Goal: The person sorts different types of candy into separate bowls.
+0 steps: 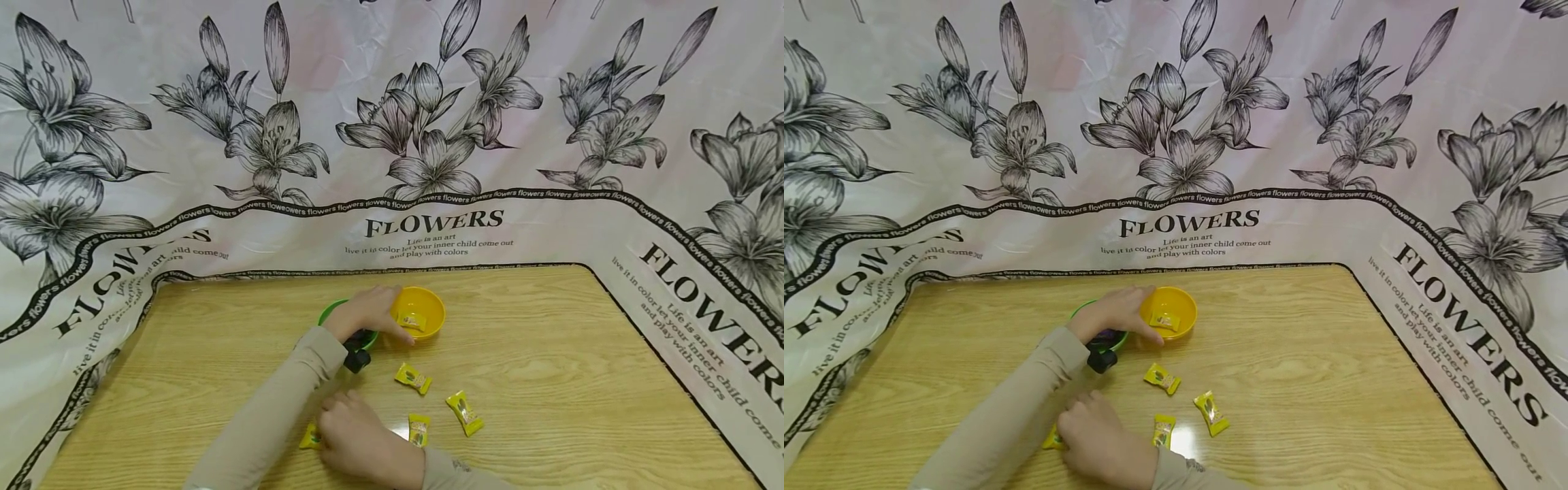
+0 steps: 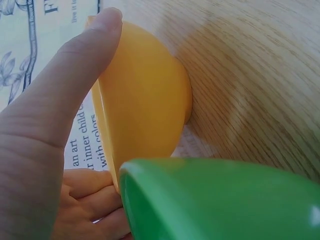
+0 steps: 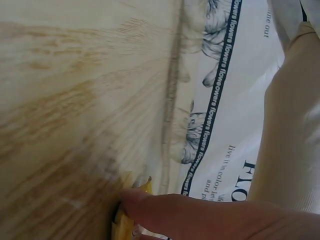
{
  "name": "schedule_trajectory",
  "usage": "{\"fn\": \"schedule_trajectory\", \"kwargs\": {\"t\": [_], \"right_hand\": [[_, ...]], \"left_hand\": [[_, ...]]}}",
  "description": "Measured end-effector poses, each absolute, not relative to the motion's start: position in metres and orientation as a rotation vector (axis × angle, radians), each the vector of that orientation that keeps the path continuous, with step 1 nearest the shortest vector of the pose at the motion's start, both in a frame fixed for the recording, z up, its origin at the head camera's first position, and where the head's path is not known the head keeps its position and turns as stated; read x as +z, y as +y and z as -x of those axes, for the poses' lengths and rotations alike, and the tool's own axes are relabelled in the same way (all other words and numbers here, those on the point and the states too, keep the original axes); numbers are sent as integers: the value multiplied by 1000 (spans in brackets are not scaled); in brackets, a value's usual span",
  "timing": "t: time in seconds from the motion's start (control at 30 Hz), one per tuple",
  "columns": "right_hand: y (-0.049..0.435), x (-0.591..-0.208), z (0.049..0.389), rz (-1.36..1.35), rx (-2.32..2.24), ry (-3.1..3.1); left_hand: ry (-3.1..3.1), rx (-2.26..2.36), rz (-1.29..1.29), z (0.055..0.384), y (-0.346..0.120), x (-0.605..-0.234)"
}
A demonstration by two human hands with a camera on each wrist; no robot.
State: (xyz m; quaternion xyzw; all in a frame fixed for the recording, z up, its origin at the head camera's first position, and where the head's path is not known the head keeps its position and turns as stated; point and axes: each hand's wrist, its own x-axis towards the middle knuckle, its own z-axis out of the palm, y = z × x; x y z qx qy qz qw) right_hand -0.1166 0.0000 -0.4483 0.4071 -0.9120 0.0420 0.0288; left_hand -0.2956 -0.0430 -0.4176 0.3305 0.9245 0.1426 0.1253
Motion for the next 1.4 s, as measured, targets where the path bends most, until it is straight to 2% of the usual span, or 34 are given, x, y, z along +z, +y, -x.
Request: {"fn": "schedule_trajectory", "kwargs": {"t": [0.73, 1.0, 1.4], "right_hand": [[5, -439, 121, -1358, 190, -2840], [14, -414, 120, -1382, 310, -2860], [46, -374, 128, -1271, 427, -2915]], "left_hand": [[2706, 425, -970, 297, -42, -419], [2699, 410, -985, 298, -43, -419], [2690, 443, -958, 296, -45, -418]]}}
